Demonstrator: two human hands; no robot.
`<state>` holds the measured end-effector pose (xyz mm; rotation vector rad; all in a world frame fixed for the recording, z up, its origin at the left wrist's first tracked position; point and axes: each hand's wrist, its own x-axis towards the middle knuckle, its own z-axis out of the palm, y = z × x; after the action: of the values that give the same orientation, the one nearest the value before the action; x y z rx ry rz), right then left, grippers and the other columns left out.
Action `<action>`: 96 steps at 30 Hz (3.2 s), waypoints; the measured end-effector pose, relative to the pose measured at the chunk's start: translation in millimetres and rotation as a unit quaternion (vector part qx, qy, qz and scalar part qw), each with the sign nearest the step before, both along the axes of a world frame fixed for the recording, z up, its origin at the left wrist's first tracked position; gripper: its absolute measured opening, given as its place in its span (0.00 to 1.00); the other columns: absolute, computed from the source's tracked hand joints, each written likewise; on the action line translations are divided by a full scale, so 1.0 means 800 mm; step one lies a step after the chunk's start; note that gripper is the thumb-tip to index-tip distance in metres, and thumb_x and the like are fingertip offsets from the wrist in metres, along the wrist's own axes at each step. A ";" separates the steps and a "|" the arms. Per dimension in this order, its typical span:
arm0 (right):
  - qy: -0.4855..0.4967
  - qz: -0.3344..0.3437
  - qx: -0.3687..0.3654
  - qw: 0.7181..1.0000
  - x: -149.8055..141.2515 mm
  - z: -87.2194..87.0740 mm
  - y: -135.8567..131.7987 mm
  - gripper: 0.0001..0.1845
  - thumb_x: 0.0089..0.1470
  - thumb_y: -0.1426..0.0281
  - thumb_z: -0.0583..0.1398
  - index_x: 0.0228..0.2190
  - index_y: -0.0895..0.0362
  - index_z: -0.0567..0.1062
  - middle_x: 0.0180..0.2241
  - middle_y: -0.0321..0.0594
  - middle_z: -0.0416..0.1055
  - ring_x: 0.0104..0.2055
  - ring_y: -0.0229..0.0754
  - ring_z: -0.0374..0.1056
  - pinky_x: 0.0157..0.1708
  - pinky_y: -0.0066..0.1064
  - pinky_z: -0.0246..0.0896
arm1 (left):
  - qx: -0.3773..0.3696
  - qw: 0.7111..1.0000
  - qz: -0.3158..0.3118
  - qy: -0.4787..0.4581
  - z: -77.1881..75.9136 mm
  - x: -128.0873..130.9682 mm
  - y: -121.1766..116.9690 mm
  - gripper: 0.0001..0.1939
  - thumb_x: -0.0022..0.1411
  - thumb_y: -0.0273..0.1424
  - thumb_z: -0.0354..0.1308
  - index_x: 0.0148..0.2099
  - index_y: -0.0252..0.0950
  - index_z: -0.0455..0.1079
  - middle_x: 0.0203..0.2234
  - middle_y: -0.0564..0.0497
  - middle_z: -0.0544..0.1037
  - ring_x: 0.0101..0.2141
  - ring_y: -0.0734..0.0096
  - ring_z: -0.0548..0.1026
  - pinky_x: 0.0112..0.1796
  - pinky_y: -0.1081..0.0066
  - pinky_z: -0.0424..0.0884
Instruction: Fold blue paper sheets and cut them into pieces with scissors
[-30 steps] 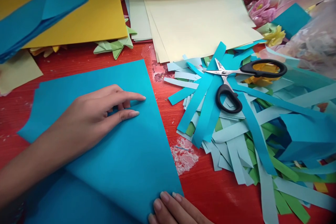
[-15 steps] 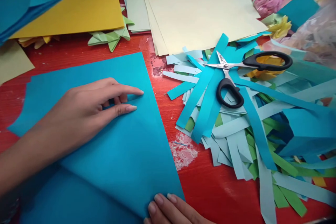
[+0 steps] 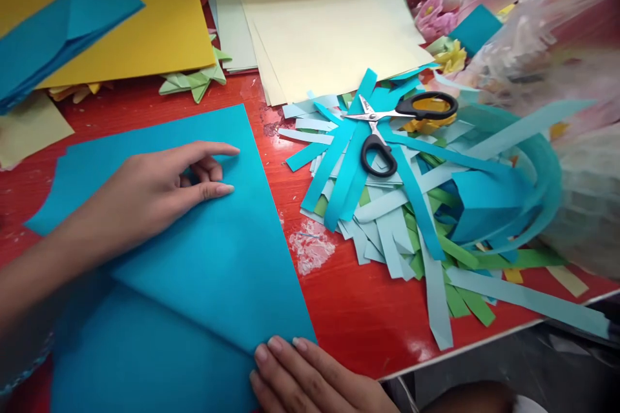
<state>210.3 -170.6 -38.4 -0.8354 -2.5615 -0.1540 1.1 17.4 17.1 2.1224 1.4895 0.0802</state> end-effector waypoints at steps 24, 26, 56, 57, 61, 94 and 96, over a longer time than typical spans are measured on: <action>0.128 -0.090 -0.026 0.987 -0.083 0.010 -0.036 0.18 0.61 0.66 0.54 0.52 0.55 0.71 0.56 0.40 0.65 0.60 0.50 0.58 0.56 0.44 0.58 | -0.089 0.990 0.034 -0.103 0.020 -0.031 0.007 0.17 0.58 0.42 0.55 0.39 0.33 0.70 0.36 0.54 0.75 0.38 0.67 0.69 0.38 0.70 0.64; 0.129 -0.042 -0.027 0.990 -0.066 0.021 -0.029 0.18 0.62 0.68 0.53 0.52 0.58 0.71 0.55 0.42 0.67 0.58 0.49 0.61 0.52 0.36 0.65 | -0.084 0.989 0.046 -0.113 0.025 -0.025 0.001 0.19 0.59 0.44 0.55 0.42 0.34 0.69 0.38 0.53 0.76 0.39 0.66 0.69 0.38 0.70 0.65; 0.181 -0.105 -0.106 0.972 -0.016 0.017 -0.046 0.15 0.61 0.71 0.54 0.47 0.57 0.75 0.47 0.46 0.74 0.59 0.49 0.60 0.54 0.35 0.64 | 0.059 0.983 -0.123 0.121 0.027 0.016 -0.027 0.16 0.67 0.39 0.44 0.44 0.36 0.68 0.46 0.47 0.70 0.43 0.59 0.70 0.38 0.69 0.60; 0.179 -0.101 -0.101 0.973 -0.017 0.015 -0.047 0.14 0.61 0.71 0.54 0.46 0.59 0.76 0.46 0.46 0.74 0.58 0.50 0.61 0.53 0.34 0.64 | 0.058 0.983 -0.122 0.124 0.028 0.018 -0.027 0.16 0.67 0.39 0.43 0.44 0.36 0.68 0.46 0.47 0.70 0.43 0.60 0.70 0.37 0.69 0.60; 0.151 -0.089 -0.096 0.980 -0.017 0.011 -0.050 0.14 0.61 0.73 0.54 0.45 0.59 0.77 0.47 0.42 0.74 0.57 0.45 0.62 0.57 0.33 0.59 | 0.060 0.981 -0.124 0.139 0.030 0.019 -0.028 0.16 0.67 0.38 0.43 0.45 0.36 0.69 0.46 0.48 0.70 0.43 0.59 0.70 0.36 0.69 0.60; 0.080 -0.136 -0.034 0.987 -0.031 -0.021 -0.076 0.18 0.62 0.66 0.51 0.52 0.50 0.71 0.54 0.36 0.68 0.62 0.41 0.55 0.63 0.34 0.40 | 0.127 0.981 -0.105 0.105 0.002 0.015 -0.021 0.10 0.63 0.38 0.53 0.37 0.36 0.69 0.38 0.52 0.72 0.33 0.68 0.70 0.28 0.72 0.58; 0.082 -0.138 -0.030 0.987 -0.031 -0.022 -0.076 0.18 0.62 0.66 0.52 0.52 0.50 0.72 0.54 0.36 0.68 0.62 0.41 0.55 0.63 0.34 0.40 | 0.127 0.980 -0.107 0.106 0.002 0.015 -0.021 0.10 0.63 0.37 0.53 0.37 0.36 0.69 0.38 0.52 0.72 0.33 0.68 0.70 0.28 0.72 0.58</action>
<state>185.1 -231.6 -56.0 -1.1744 -2.2986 -0.0889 12.9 0.8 18.5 2.5534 1.4194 -0.0373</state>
